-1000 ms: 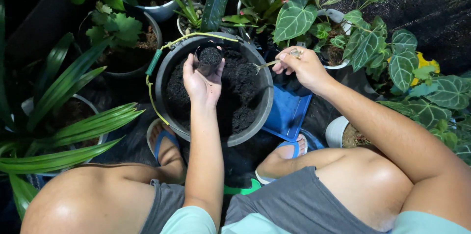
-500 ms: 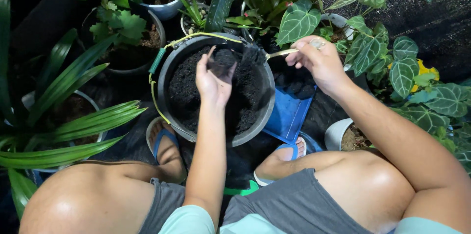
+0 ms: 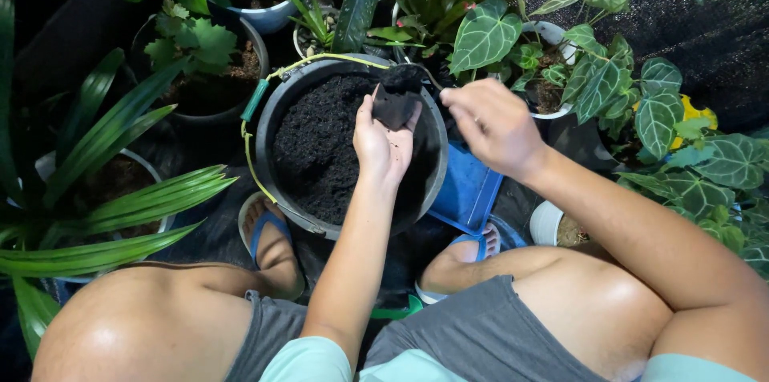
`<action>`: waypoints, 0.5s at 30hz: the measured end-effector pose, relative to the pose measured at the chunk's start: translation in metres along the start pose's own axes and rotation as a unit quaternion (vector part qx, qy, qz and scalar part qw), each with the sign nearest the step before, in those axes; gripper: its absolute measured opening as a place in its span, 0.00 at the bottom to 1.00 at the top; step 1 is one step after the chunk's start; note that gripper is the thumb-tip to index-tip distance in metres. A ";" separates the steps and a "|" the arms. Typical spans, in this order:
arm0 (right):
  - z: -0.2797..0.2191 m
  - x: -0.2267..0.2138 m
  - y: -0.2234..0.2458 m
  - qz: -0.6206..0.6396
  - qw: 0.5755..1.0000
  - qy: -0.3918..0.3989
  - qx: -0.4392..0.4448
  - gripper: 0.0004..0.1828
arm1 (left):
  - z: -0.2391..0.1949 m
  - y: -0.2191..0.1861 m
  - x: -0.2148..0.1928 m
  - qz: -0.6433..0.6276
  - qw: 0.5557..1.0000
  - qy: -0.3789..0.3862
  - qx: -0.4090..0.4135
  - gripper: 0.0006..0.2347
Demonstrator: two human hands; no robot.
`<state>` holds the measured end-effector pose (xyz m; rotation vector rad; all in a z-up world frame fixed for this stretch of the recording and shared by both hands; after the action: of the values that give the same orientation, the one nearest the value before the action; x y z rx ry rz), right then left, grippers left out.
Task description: The person scoops dark soil from a bucket using a spoon and fills small black plastic pots. They press the soil down with their fingers to compact it and then place the filled pots into a blue tray.
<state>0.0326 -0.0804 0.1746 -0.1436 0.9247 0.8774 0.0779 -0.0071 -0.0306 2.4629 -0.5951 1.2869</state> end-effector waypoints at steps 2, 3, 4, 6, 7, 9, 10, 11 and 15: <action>0.003 0.003 0.012 -0.037 0.998 0.017 -0.054 0.11 | 0.000 -0.003 0.000 -0.007 1.000 0.006 0.000 0.14; 0.004 0.006 0.022 -0.073 0.991 0.034 -0.108 0.13 | 0.000 -0.004 0.001 -0.015 1.000 0.011 0.000 0.14; 0.007 0.006 0.025 -0.075 0.991 0.034 -0.109 0.13 | 0.001 -0.006 -0.001 -0.014 1.000 0.012 0.000 0.14; 0.012 0.010 0.042 -0.139 0.972 0.052 -0.180 0.10 | 0.003 -0.008 -0.005 -0.032 0.999 0.017 -0.009 0.12; 0.012 0.009 0.042 -0.140 0.972 0.051 -0.179 0.10 | 0.004 -0.009 -0.008 -0.031 0.999 0.017 -0.010 0.12; 0.012 0.006 0.043 -0.142 0.972 0.039 -0.184 0.11 | 0.007 -0.012 -0.012 -0.041 0.999 0.023 -0.009 0.11; 0.010 0.005 0.041 -0.141 0.972 0.039 -0.185 0.11 | 0.005 -0.015 -0.009 -0.042 0.999 0.024 -0.008 0.11; 0.009 0.000 0.032 -0.086 0.985 0.017 -0.146 0.11 | 0.002 -0.017 -0.004 -0.037 0.999 0.031 -0.006 0.11; 0.005 -0.014 0.007 0.064 0.997 -0.048 0.022 0.10 | -0.008 -0.026 0.009 -0.037 0.998 0.040 -0.007 0.10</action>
<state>0.0270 -0.0819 0.1900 -0.0046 0.8701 0.9734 0.0892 0.0170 -0.0203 2.3858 -0.4872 1.3410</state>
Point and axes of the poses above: each hand's wrist, its own z-axis towards the middle knuckle, its own x-axis out of the palm, y = z × x, the point moved 8 cm from there along z, towards the middle knuckle, and after that the axes turned 12 degrees about -x, right-handed, at the moved point
